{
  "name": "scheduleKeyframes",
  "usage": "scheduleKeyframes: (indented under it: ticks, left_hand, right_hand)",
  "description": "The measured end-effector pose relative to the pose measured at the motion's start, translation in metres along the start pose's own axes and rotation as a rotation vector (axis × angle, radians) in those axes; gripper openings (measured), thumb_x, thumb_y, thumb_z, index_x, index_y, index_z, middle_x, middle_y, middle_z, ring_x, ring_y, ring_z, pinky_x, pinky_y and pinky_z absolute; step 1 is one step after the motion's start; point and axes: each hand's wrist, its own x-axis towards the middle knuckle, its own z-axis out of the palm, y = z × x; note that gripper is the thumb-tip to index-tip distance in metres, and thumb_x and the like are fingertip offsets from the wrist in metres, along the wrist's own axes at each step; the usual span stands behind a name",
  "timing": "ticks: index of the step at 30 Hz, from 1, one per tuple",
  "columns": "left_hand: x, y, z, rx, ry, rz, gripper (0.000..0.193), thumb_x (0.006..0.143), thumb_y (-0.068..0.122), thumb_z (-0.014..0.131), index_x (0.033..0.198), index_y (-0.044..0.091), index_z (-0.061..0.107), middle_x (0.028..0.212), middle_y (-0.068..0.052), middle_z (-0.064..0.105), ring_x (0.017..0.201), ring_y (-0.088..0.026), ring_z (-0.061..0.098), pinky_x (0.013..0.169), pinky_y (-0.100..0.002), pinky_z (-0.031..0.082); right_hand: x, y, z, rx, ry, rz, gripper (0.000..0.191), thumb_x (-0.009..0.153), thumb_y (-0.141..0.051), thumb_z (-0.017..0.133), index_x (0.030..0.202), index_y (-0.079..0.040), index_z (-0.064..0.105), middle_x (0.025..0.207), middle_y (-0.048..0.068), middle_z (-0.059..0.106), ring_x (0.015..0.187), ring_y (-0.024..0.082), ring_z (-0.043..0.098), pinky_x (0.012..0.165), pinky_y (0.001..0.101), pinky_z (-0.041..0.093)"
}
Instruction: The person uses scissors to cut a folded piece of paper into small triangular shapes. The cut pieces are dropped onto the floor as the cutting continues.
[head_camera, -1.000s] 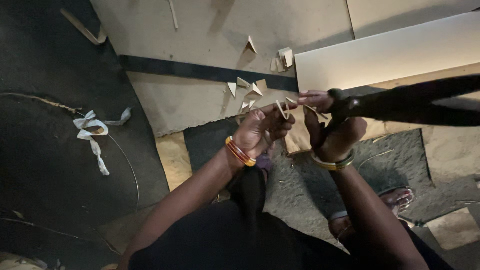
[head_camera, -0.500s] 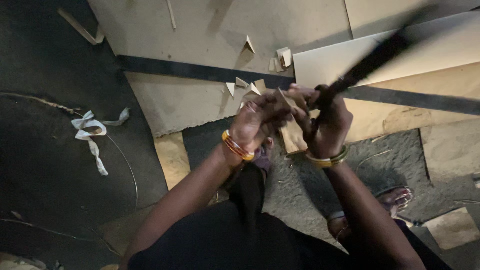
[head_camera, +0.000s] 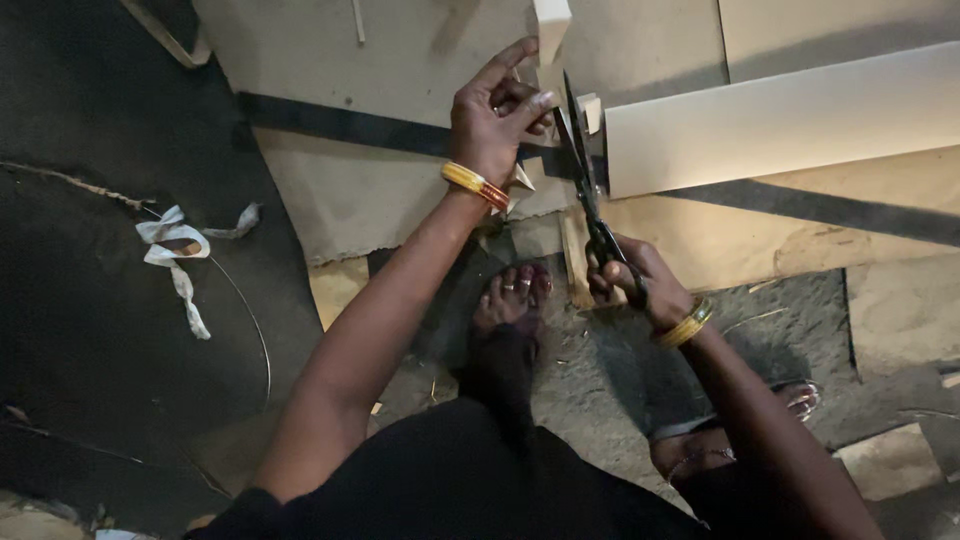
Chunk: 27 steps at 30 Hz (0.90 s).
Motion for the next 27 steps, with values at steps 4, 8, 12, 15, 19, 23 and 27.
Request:
scheduleKeyframes:
  ticks: [4, 8, 12, 15, 19, 23, 27]
  left_hand:
    - [-0.002, -0.002, 0.004, 0.194, 0.04, -0.109, 0.053, 0.088, -0.008, 0.075, 0.132, 0.008, 0.052, 0.077, -0.003, 0.072, 0.066, -0.009, 0.071, 0.055, -0.022, 0.06]
    - [0.004, -0.002, 0.01, 0.222, 0.075, -0.14, 0.044, 0.087, -0.008, 0.077, 0.121, 0.004, 0.052, 0.079, -0.004, 0.072, 0.065, -0.008, 0.071, 0.052, -0.024, 0.058]
    - [0.005, 0.001, 0.014, 0.372, 0.078, -0.204, 0.02, 0.088, -0.001, 0.078, 0.102, 0.0, 0.064, 0.075, -0.004, 0.075, 0.055, -0.008, 0.069, 0.043, -0.024, 0.052]
    - [0.003, 0.004, 0.017, 0.459, 0.059, -0.329, 0.014, 0.094, 0.011, 0.073, 0.086, 0.0, 0.073, 0.062, -0.004, 0.07, 0.046, -0.008, 0.062, 0.038, -0.026, 0.048]
    - [0.004, 0.007, 0.017, 0.497, 0.0, -0.334, 0.018, 0.093, 0.016, 0.072, 0.084, 0.001, 0.075, 0.059, -0.002, 0.069, 0.044, -0.007, 0.061, 0.039, -0.026, 0.047]
    - [0.0, 0.004, 0.018, 0.531, -0.078, -0.241, 0.018, 0.094, 0.018, 0.071, 0.086, 0.001, 0.074, 0.062, -0.002, 0.069, 0.051, -0.007, 0.063, 0.047, -0.026, 0.05]
    - [0.0, -0.001, 0.016, 0.625, -0.118, -0.174, 0.02, 0.092, 0.019, 0.071, 0.085, 0.0, 0.072, 0.059, -0.005, 0.066, 0.052, -0.012, 0.066, 0.052, -0.03, 0.052]
  right_hand:
    - [0.007, 0.006, -0.009, 0.027, 0.025, 0.054, 0.049, 0.094, -0.05, 0.068, 0.101, -0.003, 0.055, 0.073, -0.001, 0.054, 0.063, 0.009, 0.051, 0.055, 0.0249, 0.043]
    - [0.016, 0.013, -0.012, -0.006, 0.114, 0.084, 0.032, 0.096, -0.034, 0.065, 0.099, -0.002, 0.059, 0.07, 0.0, 0.056, 0.06, 0.01, 0.054, 0.055, 0.0258, 0.048]
    - [0.017, 0.021, -0.014, -0.035, 0.164, 0.099, 0.027, 0.097, -0.026, 0.068, 0.098, 0.0, 0.059, 0.069, 0.001, 0.056, 0.059, 0.01, 0.053, 0.053, 0.0267, 0.045]
    - [0.02, 0.025, -0.016, -0.118, 0.155, 0.052, 0.031, 0.094, -0.032, 0.07, 0.1, -0.003, 0.06, 0.074, 0.0, 0.06, 0.061, 0.009, 0.055, 0.055, 0.0259, 0.046]
    - [0.023, 0.022, -0.02, -0.172, 0.125, 0.027, 0.05, 0.091, -0.052, 0.07, 0.098, -0.004, 0.06, 0.073, -0.001, 0.058, 0.063, 0.009, 0.054, 0.056, 0.0255, 0.045]
    - [0.025, 0.014, -0.021, -0.134, 0.061, 0.048, 0.066, 0.085, -0.068, 0.069, 0.099, -0.004, 0.059, 0.077, -0.001, 0.058, 0.069, 0.009, 0.054, 0.061, 0.0254, 0.045]
    - [0.03, 0.009, -0.024, -0.123, 0.029, 0.001, 0.073, 0.081, -0.076, 0.066, 0.103, -0.006, 0.06, 0.081, -0.003, 0.059, 0.074, 0.008, 0.056, 0.065, 0.024, 0.047]
